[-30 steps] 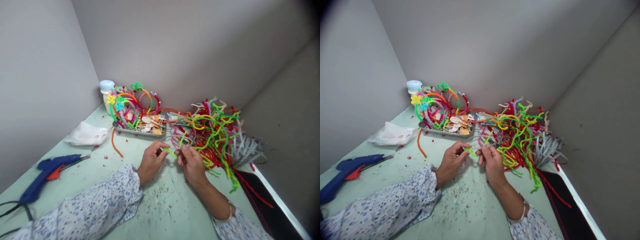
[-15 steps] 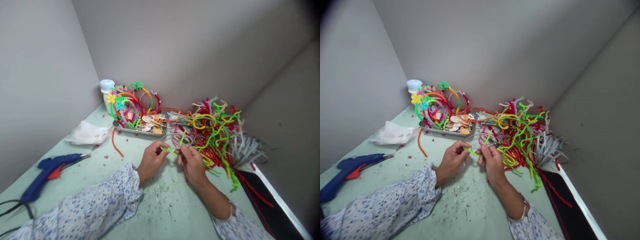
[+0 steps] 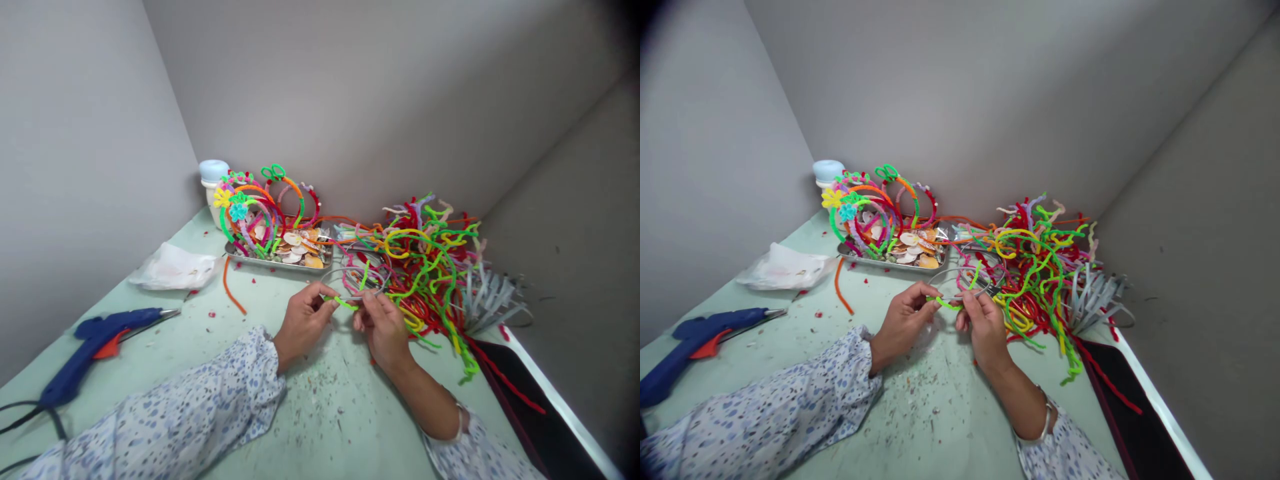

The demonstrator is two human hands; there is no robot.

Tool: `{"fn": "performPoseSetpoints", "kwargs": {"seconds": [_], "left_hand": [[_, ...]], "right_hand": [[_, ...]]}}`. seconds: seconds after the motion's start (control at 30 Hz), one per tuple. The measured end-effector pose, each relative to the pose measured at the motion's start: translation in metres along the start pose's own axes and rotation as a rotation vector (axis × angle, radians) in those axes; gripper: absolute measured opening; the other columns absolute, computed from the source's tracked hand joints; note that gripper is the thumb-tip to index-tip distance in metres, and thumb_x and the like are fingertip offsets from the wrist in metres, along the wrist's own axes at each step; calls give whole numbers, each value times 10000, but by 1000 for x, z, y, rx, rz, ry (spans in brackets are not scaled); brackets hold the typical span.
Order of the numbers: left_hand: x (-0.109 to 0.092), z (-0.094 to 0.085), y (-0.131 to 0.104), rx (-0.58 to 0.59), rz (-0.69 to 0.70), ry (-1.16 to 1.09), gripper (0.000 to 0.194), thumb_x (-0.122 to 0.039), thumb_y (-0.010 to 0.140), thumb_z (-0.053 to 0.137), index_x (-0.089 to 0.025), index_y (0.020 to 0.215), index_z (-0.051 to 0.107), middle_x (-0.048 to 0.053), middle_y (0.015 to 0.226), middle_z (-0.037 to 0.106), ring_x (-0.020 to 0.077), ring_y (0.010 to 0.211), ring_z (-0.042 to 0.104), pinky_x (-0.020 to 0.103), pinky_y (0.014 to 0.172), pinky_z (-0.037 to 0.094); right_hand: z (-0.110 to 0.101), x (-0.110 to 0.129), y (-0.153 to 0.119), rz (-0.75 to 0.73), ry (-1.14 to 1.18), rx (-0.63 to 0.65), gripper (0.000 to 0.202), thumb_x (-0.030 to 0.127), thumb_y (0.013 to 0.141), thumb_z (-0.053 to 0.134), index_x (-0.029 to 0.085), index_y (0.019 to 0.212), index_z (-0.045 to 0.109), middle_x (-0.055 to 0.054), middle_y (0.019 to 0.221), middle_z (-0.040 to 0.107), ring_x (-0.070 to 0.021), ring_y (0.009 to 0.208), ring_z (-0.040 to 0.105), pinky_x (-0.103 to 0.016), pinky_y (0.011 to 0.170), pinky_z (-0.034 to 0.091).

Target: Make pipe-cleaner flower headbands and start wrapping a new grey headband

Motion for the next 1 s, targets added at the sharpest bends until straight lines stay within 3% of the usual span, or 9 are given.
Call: {"fn": "performPoseSetpoints", "kwargs": {"seconds": [0.23, 0.63, 1.0], "left_hand": [[-2, -1, 0, -6, 41, 8, 134, -286, 809, 565, -161, 851, 589, -11, 710, 542, 79, 569, 452, 202, 540, 386], [3, -4, 2, -78, -28, 99, 175, -289, 796, 568, -167, 915, 610, -22, 652, 529, 89, 554, 457, 204, 526, 377], [-2, -3, -1, -39, 1, 116, 170, -313, 814, 553, -157, 837, 616, -21, 627, 513, 86, 536, 422, 203, 515, 348]], "right_hand": [[-3, 2, 5, 3, 107, -89, 291, 458, 807, 579, 171, 791, 624, -13, 703, 640, -67, 420, 486, -192, 384, 353], [-4, 1, 5, 14, 123, -81, 246, 402, 818, 585, 163, 775, 627, 10, 613, 610, -65, 416, 494, -182, 386, 345], [-4, 1, 5, 0, 99, -59, 239, 383, 843, 555, 159, 788, 620, 6, 668, 614, -64, 426, 506, -183, 392, 343]]}}
Point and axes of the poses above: each hand's wrist, its own y-axis towards the middle knuckle, its own z-axis out of the palm, x = y × z, the point moved 4 cm from there along y, towards the middle knuckle
